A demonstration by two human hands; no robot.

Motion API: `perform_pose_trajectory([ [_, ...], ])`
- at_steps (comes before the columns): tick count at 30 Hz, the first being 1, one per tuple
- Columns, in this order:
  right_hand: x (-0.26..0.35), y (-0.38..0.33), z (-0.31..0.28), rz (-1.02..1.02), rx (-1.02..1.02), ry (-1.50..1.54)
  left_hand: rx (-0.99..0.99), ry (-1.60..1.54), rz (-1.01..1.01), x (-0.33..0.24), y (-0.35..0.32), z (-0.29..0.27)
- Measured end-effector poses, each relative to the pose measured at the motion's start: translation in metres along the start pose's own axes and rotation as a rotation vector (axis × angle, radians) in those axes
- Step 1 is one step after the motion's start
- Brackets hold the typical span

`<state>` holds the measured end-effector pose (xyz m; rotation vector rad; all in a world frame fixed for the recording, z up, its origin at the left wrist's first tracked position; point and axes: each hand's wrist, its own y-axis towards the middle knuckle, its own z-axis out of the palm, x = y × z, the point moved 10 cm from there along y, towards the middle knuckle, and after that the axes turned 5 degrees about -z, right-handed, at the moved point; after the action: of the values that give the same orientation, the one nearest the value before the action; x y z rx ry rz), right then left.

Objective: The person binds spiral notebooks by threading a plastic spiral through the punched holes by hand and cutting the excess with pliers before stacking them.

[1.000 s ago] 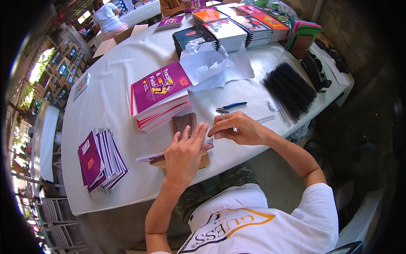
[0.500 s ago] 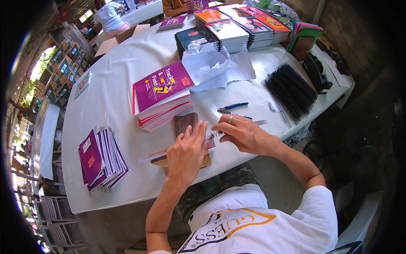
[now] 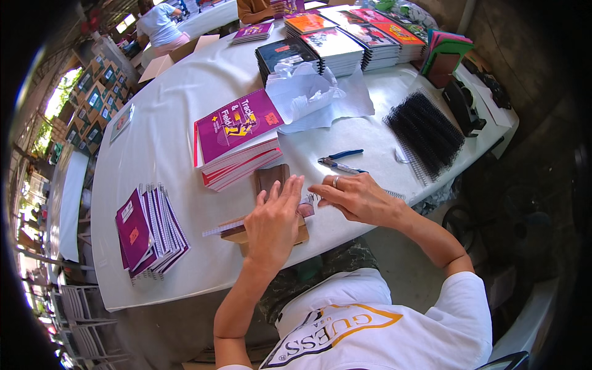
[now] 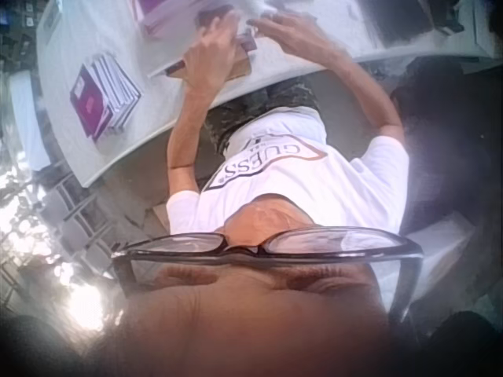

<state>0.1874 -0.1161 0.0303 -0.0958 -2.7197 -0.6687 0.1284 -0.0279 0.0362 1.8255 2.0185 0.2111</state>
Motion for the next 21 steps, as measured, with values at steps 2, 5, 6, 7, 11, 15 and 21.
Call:
perform_pose_trajectory([
  [2,0.009,0.009,-0.016,0.012,-0.07,-0.01,-0.028,0.031,0.04,-0.006,0.001,-0.002],
  [5,0.01,0.006,-0.006,-0.067,0.023,-0.094,-0.037,0.009,0.053,-0.011,0.004,-0.006],
  [6,0.007,0.006,-0.007,-0.042,0.029,-0.086,-0.021,-0.026,0.038,-0.011,0.004,-0.004],
  [7,0.005,0.008,-0.007,-0.018,0.035,-0.077,-0.005,-0.058,0.022,-0.01,0.004,-0.002],
  [11,0.022,0.019,-0.027,-0.188,-0.077,-0.074,-0.011,-0.078,0.009,-0.011,0.003,-0.003],
  [15,-0.009,0.016,0.009,-0.036,0.419,0.263,0.086,-0.008,0.013,-0.015,0.001,0.007],
  [21,-0.091,0.068,0.078,-0.197,0.274,0.14,0.058,0.145,0.015,-0.024,0.006,0.002],
])
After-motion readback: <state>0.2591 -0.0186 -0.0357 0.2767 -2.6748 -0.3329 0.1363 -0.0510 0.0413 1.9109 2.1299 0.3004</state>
